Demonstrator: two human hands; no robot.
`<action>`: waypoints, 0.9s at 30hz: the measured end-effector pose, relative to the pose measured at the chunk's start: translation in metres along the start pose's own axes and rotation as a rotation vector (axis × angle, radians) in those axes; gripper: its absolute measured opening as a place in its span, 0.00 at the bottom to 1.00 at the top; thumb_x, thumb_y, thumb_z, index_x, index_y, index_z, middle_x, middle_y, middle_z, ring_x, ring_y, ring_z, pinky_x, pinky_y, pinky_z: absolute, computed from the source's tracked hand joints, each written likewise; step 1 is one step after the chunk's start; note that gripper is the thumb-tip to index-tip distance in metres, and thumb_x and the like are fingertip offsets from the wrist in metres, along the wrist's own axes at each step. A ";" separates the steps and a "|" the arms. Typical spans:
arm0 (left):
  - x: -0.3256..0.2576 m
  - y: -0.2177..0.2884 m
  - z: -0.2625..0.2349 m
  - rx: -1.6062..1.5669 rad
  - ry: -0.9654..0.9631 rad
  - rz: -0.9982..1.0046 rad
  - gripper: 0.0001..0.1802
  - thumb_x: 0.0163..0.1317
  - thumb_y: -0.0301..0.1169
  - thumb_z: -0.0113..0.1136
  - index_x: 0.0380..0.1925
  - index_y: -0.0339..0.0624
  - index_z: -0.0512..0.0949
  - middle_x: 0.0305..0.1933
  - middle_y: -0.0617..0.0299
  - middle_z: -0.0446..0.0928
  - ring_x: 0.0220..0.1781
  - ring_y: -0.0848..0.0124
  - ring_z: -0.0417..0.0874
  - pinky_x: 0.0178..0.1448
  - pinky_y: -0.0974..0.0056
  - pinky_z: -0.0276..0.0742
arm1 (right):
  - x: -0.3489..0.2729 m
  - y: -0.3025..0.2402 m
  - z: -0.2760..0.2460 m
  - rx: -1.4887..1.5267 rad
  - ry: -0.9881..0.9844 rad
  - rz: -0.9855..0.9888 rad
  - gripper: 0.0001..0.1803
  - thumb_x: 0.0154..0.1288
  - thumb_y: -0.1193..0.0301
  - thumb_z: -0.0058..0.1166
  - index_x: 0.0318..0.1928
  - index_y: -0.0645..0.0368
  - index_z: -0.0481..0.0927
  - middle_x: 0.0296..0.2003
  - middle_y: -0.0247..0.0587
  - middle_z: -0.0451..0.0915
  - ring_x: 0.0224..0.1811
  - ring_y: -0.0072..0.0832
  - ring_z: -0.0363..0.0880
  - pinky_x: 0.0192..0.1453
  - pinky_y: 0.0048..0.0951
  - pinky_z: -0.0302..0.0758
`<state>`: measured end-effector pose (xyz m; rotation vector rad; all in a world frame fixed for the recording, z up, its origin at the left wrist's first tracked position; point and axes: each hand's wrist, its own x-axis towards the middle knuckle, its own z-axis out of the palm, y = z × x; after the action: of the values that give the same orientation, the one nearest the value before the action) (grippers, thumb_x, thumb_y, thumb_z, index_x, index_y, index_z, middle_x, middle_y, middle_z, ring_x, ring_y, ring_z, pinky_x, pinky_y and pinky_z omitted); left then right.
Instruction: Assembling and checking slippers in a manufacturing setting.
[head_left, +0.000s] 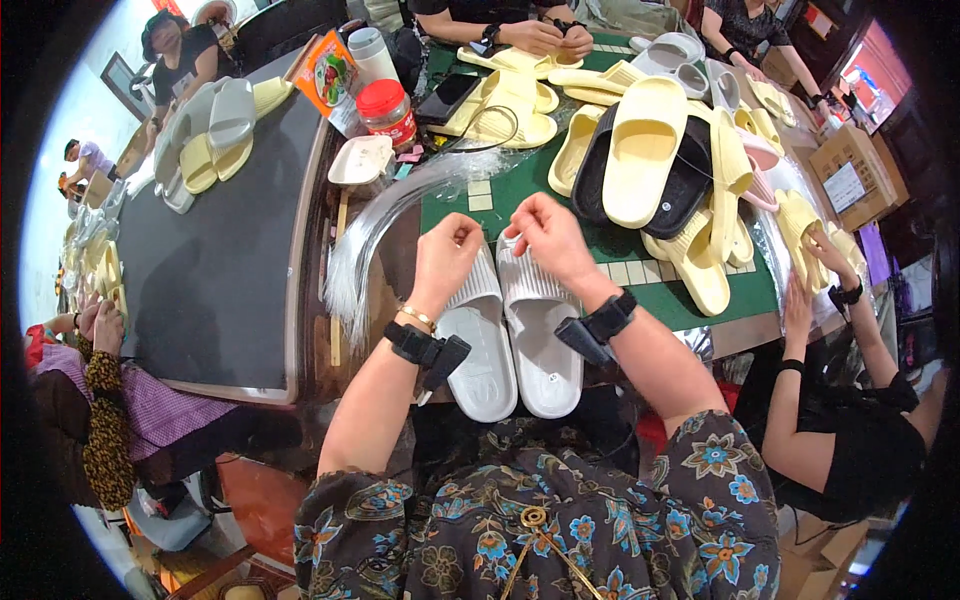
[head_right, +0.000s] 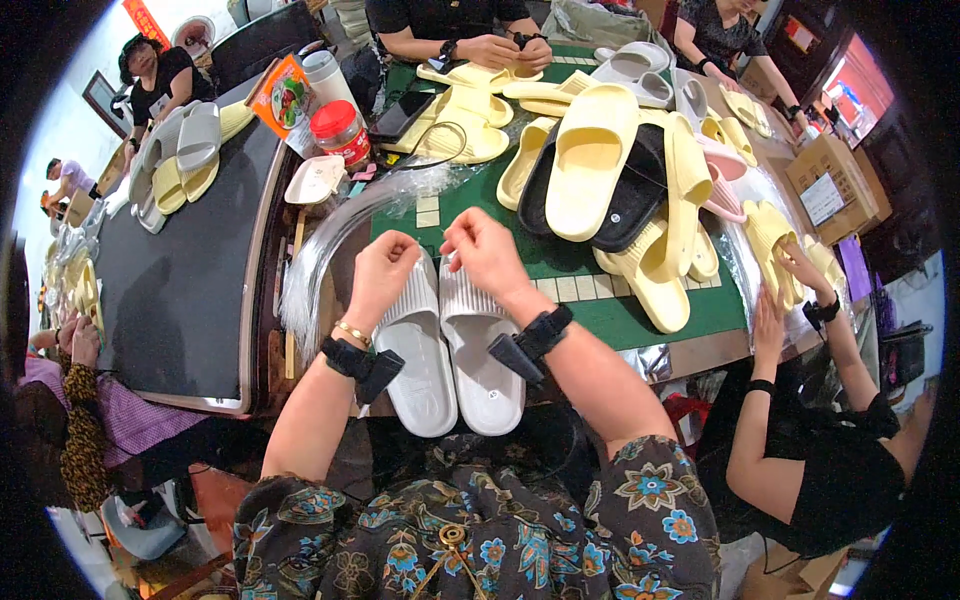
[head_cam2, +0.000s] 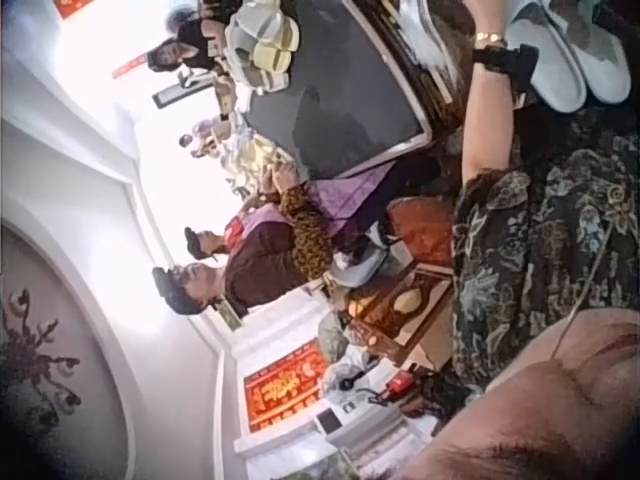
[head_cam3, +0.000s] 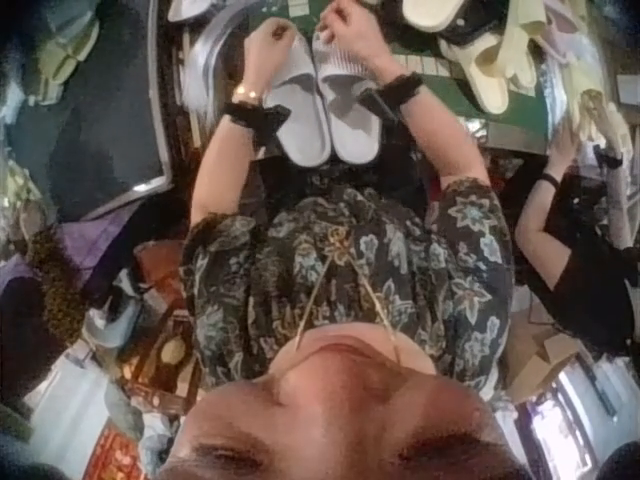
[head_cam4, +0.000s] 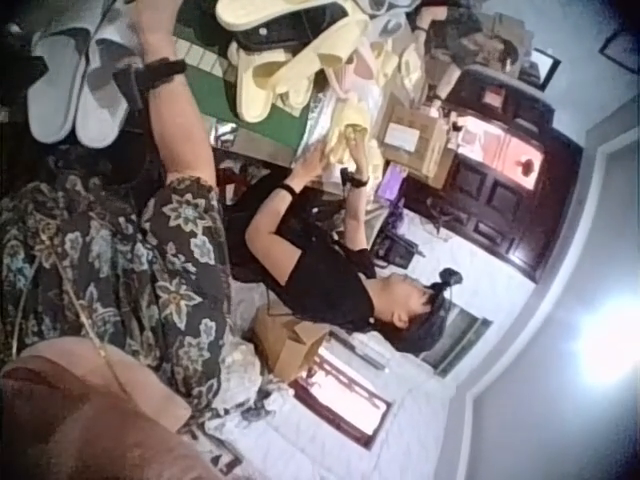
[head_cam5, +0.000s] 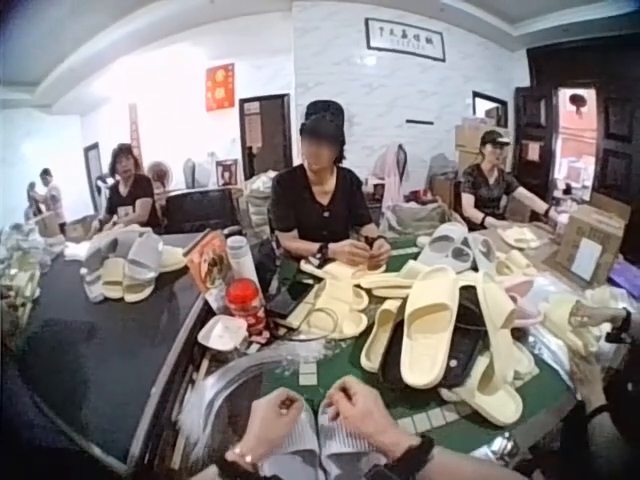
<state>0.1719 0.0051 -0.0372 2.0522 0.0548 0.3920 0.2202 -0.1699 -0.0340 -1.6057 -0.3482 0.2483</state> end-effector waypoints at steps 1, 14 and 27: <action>-0.002 0.000 0.004 0.006 -0.024 -0.012 0.07 0.58 0.27 0.60 0.33 0.33 0.80 0.26 0.54 0.81 0.28 0.70 0.82 0.36 0.66 0.77 | -0.002 0.007 0.005 0.037 -0.012 0.025 0.06 0.70 0.73 0.46 0.35 0.62 0.72 0.29 0.38 0.81 0.23 0.17 0.76 0.27 0.19 0.72; -0.007 0.002 0.013 0.029 -0.050 0.043 0.05 0.57 0.26 0.60 0.32 0.35 0.80 0.29 0.54 0.79 0.29 0.65 0.80 0.36 0.64 0.76 | -0.007 0.018 0.010 0.065 0.029 0.038 0.07 0.65 0.76 0.51 0.40 0.67 0.77 0.31 0.38 0.82 0.27 0.22 0.82 0.28 0.21 0.75; -0.009 0.005 0.012 0.048 -0.062 0.100 0.05 0.57 0.26 0.62 0.31 0.36 0.80 0.31 0.54 0.80 0.31 0.63 0.81 0.37 0.63 0.77 | -0.006 0.023 0.009 0.067 -0.003 0.031 0.05 0.66 0.74 0.52 0.39 0.63 0.75 0.30 0.34 0.80 0.28 0.18 0.79 0.31 0.20 0.74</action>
<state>0.1670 -0.0095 -0.0407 2.1185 -0.0770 0.3924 0.2130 -0.1644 -0.0578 -1.5460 -0.3140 0.2834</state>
